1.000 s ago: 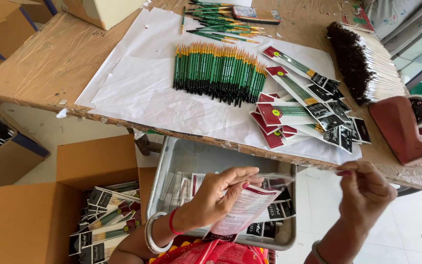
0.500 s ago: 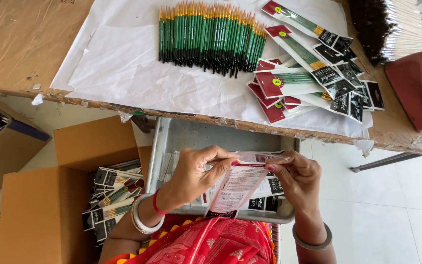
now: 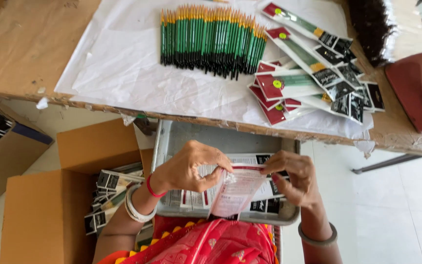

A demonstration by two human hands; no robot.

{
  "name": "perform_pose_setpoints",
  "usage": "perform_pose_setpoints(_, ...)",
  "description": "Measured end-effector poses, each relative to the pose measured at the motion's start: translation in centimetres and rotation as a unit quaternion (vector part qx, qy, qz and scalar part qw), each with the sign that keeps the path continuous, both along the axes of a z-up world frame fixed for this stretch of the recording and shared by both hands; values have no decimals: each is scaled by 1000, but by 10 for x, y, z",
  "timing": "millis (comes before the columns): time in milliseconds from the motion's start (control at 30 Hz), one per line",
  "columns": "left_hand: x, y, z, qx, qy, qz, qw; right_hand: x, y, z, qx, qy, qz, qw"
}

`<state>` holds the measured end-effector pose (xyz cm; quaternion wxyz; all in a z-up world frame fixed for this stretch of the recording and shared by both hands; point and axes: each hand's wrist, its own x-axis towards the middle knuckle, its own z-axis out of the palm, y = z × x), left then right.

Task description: The person picks up a set of paintbrushes and places them into a plastic packaging sleeve, then seals the sleeve and places it into a tray.

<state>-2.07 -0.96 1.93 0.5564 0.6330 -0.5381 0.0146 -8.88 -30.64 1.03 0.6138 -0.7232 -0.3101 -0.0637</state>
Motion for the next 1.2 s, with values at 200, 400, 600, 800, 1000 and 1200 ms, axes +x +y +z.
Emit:
perform_pose_setpoints(200,-12,-1,1,56,28,57,996,-23,15,-25,-109,-52,-168,978)
perform_pose_setpoints(400,-30,12,-9,39,65,37,996,-56,19,-109,194,218,-79,953)
perform_pose_setpoints(600,-35,34,-9,-25,157,-1,987,-57,-27,16,86,-79,-111,987)
perform_pose_setpoints(800,-43,54,-17,-17,120,97,988,13,-13,115,-315,-247,-397,826)
perform_pose_setpoints(1000,-38,71,-41,-7,179,170,969,24,24,-3,-365,93,-171,910)
perform_pose_setpoints(1200,-37,65,-50,21,163,195,967,57,49,-90,-522,42,-67,849)
